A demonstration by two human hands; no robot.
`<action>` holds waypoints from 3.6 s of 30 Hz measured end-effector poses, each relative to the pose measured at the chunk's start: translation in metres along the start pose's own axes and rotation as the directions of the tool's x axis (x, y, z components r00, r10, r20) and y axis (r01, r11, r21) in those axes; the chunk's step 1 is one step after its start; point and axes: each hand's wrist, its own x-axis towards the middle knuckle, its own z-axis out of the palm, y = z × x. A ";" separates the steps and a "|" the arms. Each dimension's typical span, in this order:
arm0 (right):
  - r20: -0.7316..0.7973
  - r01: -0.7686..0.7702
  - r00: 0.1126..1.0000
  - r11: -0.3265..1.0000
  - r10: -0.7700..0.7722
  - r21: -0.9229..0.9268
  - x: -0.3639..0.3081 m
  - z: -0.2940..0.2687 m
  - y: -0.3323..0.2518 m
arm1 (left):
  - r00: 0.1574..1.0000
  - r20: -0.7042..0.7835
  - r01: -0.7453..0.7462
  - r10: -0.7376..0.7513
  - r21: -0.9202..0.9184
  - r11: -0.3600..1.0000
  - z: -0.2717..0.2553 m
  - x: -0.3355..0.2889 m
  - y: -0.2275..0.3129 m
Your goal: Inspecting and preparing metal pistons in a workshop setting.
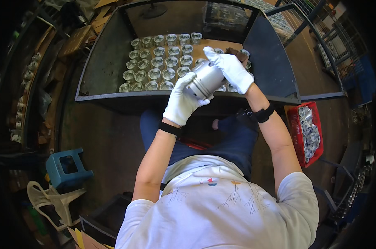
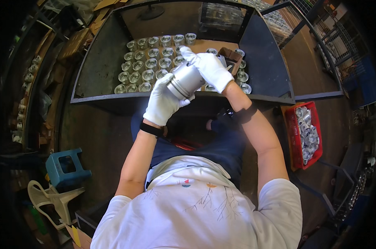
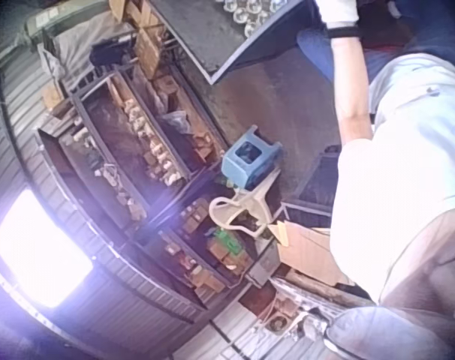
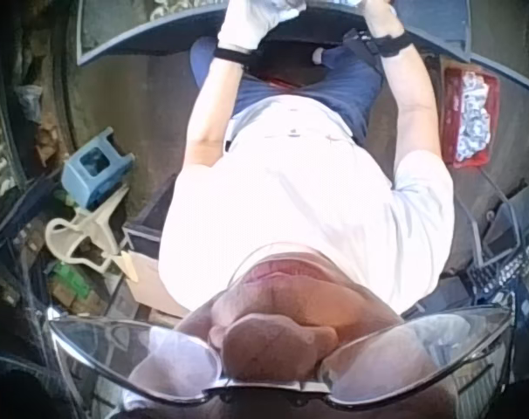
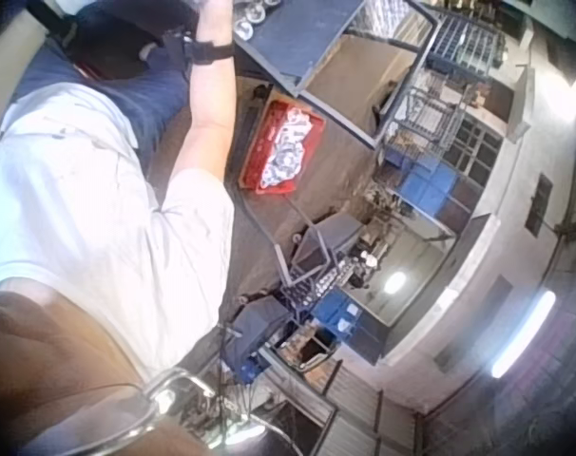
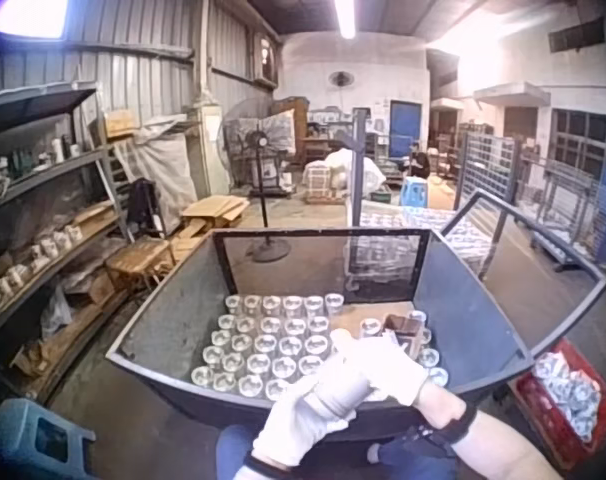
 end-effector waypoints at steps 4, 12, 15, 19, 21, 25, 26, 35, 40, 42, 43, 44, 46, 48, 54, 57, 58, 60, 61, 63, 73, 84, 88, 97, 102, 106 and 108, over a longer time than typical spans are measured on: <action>-0.090 0.102 0.989 0.978 -0.120 -0.183 -0.002 -0.025 -0.019 | 0.998 0.015 0.064 -0.063 -0.197 0.978 0.014 -0.008 0.011; 0.288 -0.051 0.953 0.988 0.092 -0.146 -0.011 -0.016 -0.034 | 0.996 -0.015 0.090 -0.093 -0.145 0.985 0.014 -0.007 0.026; 0.370 -0.264 0.892 0.964 0.260 -0.041 0.001 -0.005 -0.018 | 0.997 -0.019 0.070 -0.074 -0.163 0.984 0.014 -0.005 0.026; 0.314 -0.210 0.927 0.978 0.204 -0.013 0.028 -0.023 -0.030 | 0.998 0.061 0.020 -0.004 -0.278 0.960 0.018 0.000 0.037; 0.256 -0.169 0.951 0.985 0.173 -0.041 0.065 -0.042 -0.030 | 0.986 0.157 -0.067 0.056 0.068 0.995 -0.004 0.003 0.055; 0.100 -0.135 0.982 0.961 0.163 -0.243 0.141 -0.090 -0.034 | 0.863 -0.198 -0.184 0.465 0.734 0.654 -0.057 0.006 0.085; 0.110 -0.114 0.983 0.959 0.147 -0.258 0.163 -0.097 -0.027 | 0.790 -0.144 -0.135 0.595 0.907 0.399 -0.074 0.007 0.091; -0.069 -0.537 0.841 0.815 0.536 -0.217 0.354 -0.065 0.216 | 0.842 -0.076 0.417 0.534 0.720 -0.555 -0.097 0.029 0.110; -0.142 -0.667 0.738 0.682 0.659 -0.301 0.407 -0.001 0.350 | 0.856 -0.181 0.479 0.485 0.631 -0.610 -0.082 0.049 0.121; -0.129 -0.719 0.693 0.665 0.709 -0.204 0.415 0.023 0.389 | 0.797 -0.490 0.603 0.352 0.635 -0.482 -0.067 0.065 0.146; -0.117 -0.739 0.674 0.659 0.730 -0.144 0.420 0.027 0.424 | 0.790 -0.513 0.613 0.337 0.635 -0.470 -0.069 0.068 0.146; -0.120 -0.749 0.660 0.638 0.741 -0.178 0.425 0.028 0.457 | 0.780 -0.536 0.624 0.323 0.627 -0.467 -0.070 0.074 0.145; -0.225 -0.766 0.643 0.609 0.732 -0.205 0.425 -0.033 0.529 | 0.814 -0.505 0.581 0.287 0.692 -0.430 -0.076 0.083 0.144; -0.243 -0.793 0.609 0.568 0.755 -0.221 0.429 -0.057 0.553 | 0.831 -0.498 0.555 0.248 0.707 -0.438 -0.085 0.087 0.143; 0.073 -0.370 0.511 0.296 0.857 -0.880 0.473 0.019 0.436 | 0.799 -0.536 0.594 0.274 0.630 -0.499 -0.083 0.079 0.152; -0.099 -0.255 0.850 0.240 0.517 -0.937 0.514 -0.014 0.418 | 0.823 -0.502 0.566 0.268 0.678 -0.469 -0.092 0.082 0.149; -0.089 -0.197 0.945 0.333 0.313 -0.922 0.529 -0.016 0.420 | 0.837 -0.465 0.547 0.288 0.702 -0.457 -0.095 0.082 0.148; 0.036 -0.019 0.954 0.177 0.297 -0.984 0.560 0.015 0.398 | 0.827 -0.494 0.561 0.269 0.691 -0.456 -0.096 0.078 0.148; 0.057 0.029 0.950 0.095 0.306 -0.995 0.568 0.022 0.397 | 0.833 -0.494 0.552 0.251 0.703 -0.449 -0.099 0.077 0.148; 0.039 0.039 0.955 0.007 0.294 -0.999 0.579 0.033 0.421 | 0.831 -0.500 0.554 0.243 0.704 -0.445 -0.102 0.075 0.147; -0.180 -0.291 0.889 0.216 0.421 -0.932 0.581 0.013 0.391 | 0.751 -0.644 0.635 0.143 0.646 -0.423 -0.090 0.075 0.151; 0.087 -0.331 0.896 0.524 0.436 0.785 0.432 -0.011 0.257 | 0.808 -0.409 0.579 0.424 0.685 -0.442 -0.071 0.052 0.142; 0.123 -0.330 0.907 0.499 0.403 0.801 0.372 -0.041 0.203 | 0.810 0.034 0.403 0.586 0.693 -0.598 -0.098 0.034 0.112; 0.230 -0.313 0.948 0.530 0.219 0.788 0.167 -0.103 0.088 | 0.775 0.195 0.267 0.601 0.761 -0.591 -0.115 0.005 0.100; 0.246 -0.277 0.959 0.645 0.141 0.712 0.092 -0.101 0.053 | 0.719 0.049 0.015 0.693 0.996 -0.086 -0.106 0.008 0.100; 0.322 -0.361 0.926 0.705 0.196 0.610 0.050 -0.077 0.019 | 0.987 -0.130 -0.010 0.093 0.533 0.846 -0.038 -0.003 0.073; 0.393 -0.358 0.902 0.820 0.179 0.448 0.042 -0.080 0.030 | 0.964 -0.041 0.267 -0.264 0.158 0.951 -0.004 0.008 0.053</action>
